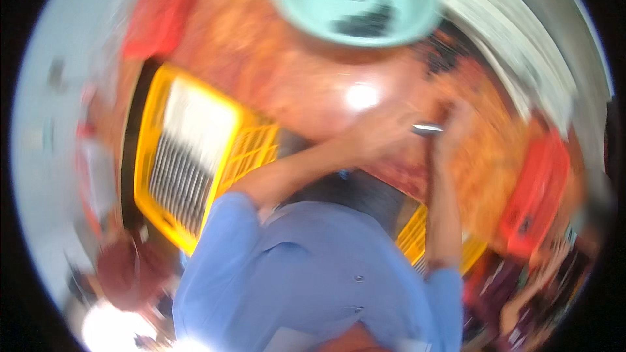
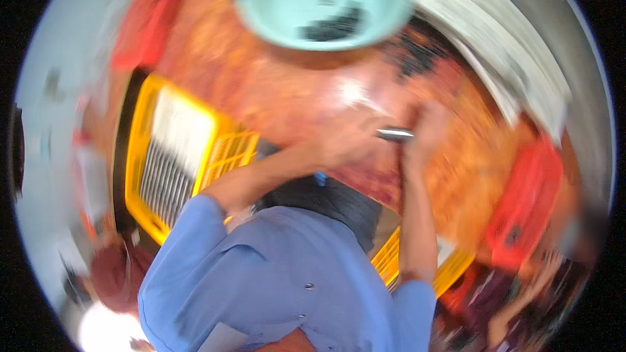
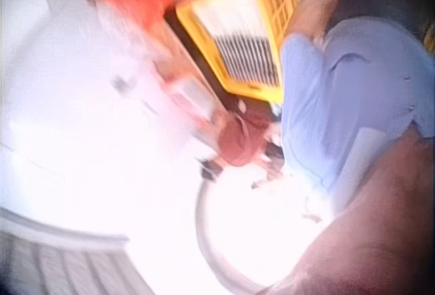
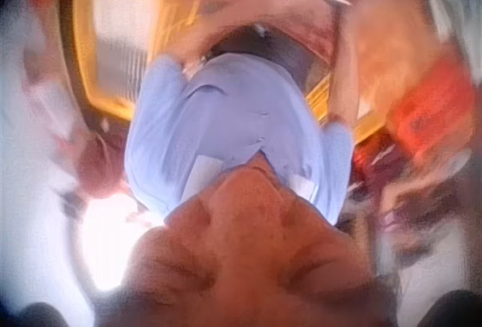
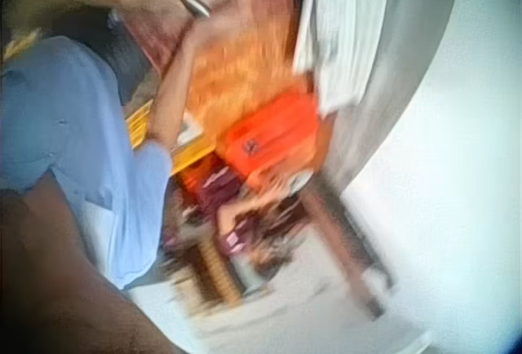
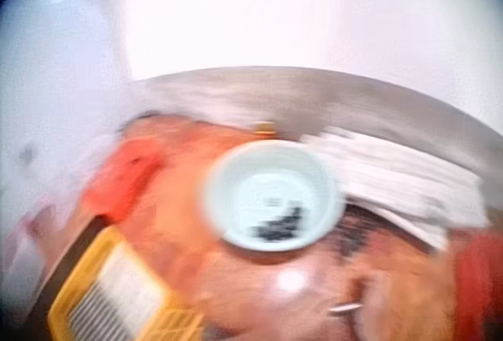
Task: The person repeatedly picks up small black objects from a bowl and table, inserts them into a metal tube, and places the filled tube into a yellow basket. The process is repeated multiple times.
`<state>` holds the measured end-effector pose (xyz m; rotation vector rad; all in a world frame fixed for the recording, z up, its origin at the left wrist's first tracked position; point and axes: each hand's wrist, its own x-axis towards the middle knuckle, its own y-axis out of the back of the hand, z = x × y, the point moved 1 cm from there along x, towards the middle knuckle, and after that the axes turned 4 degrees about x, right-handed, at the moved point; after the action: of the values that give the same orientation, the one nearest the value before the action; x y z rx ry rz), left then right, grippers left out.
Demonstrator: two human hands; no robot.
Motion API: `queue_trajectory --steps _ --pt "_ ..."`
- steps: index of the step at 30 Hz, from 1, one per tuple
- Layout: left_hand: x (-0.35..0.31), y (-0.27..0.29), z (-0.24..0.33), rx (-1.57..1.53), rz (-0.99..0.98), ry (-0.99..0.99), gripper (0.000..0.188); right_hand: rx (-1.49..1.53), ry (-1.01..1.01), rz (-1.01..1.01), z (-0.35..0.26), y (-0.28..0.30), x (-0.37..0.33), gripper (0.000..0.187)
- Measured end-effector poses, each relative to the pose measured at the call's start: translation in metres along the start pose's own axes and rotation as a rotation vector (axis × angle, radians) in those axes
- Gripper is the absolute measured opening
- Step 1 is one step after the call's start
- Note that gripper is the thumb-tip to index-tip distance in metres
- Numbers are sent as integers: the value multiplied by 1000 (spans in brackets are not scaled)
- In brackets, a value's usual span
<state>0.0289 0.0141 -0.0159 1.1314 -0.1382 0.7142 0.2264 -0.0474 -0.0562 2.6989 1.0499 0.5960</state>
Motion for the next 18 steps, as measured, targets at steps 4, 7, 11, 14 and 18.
queue_trajectory --steps 4,7,11,14,18 --pt "-20 26 23 -843 -23 676 41 318 -223 112 2 13 -3 30" --pt "-49 47 25 -709 -91 688 42 257 -241 36 -28 5 -2 35" --pt "-81 78 20 -661 -38 709 41 104 -189 -46 -22 4 6 39" --pt "-107 98 15 -603 200 740 35 82 -173 -45 -18 4 7 39" --pt "-148 152 9 -674 455 970 32 45 -139 -84 -28 2 4 41"
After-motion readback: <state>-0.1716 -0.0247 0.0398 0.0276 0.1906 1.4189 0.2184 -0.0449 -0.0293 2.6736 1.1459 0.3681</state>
